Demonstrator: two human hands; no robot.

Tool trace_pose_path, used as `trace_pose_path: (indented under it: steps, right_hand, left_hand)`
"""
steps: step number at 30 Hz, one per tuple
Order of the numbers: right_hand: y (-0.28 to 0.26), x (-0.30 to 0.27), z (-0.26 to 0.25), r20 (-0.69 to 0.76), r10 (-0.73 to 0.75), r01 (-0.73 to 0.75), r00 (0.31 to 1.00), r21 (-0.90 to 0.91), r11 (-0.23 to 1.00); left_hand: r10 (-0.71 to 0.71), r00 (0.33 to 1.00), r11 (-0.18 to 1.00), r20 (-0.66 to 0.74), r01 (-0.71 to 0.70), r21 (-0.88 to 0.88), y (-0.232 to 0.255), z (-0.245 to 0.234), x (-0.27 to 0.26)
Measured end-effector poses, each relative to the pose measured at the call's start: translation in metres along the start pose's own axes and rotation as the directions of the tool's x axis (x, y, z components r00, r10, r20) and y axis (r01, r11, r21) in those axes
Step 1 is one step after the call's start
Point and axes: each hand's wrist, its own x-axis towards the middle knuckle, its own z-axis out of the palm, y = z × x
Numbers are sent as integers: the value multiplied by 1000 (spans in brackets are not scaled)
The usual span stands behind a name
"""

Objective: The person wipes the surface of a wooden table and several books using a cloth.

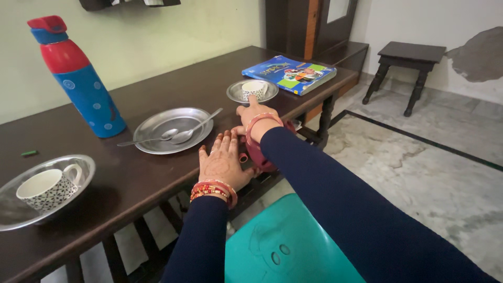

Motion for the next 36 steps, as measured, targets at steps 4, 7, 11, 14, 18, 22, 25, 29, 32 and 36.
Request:
trace_pose_path:
  steps: [4, 7, 11, 14, 18, 22, 25, 29, 32, 36]
  right_hand:
    - [-3, -2, 4, -44, 14, -13, 999, 10, 1000]
    - [-7, -10, 4, -51, 25, -26, 998, -7, 1000]
    - [-13, -23, 2, -106, 33, -36, 994, -28, 999]
    - [-16, -36, 0, -170, 10, -16, 985, -35, 999]
    - [-23, -45, 6, -265, -78, 46, 961, -124, 991]
    - [-28, -50, 15, -191, -203, 178, 960, -142, 974]
    - [-28, -61, 18, -135, -217, 193, 967, -170, 966]
    - [-34, -79, 12, -88, -188, 170, 978, -176, 970]
    - [-41, -95, -1, -46, -174, 166, 984, -151, 975]
    - [-44, -119, -18, 21, -188, 189, 982, -130, 973]
  left_hand:
    - [-7, 999, 1000, 42, 6, 24, 2, -3, -1]
    - [-9, 999, 1000, 37, 8, 12, 1, -2, -2]
    - [-1, 1000, 1000, 22, 1, 14, 2, 0, -2]
    - [-13, 1000, 1000, 29, 12, 22, 2, 1, -2]
    - [-12, 999, 1000, 39, 12, 9, -3, 12, 4]
    - [56, 995, 998, -78, -54, 29, -16, 26, 9]
    - [25, 1000, 1000, 14, -25, -18, -22, 27, 4]
    - [52, 998, 997, -40, -54, -61, -29, 35, -8]
    - [46, 995, 998, -90, -50, -39, -35, 41, -18]
    - [20, 997, 999, -77, -18, 27, -42, 34, -37]
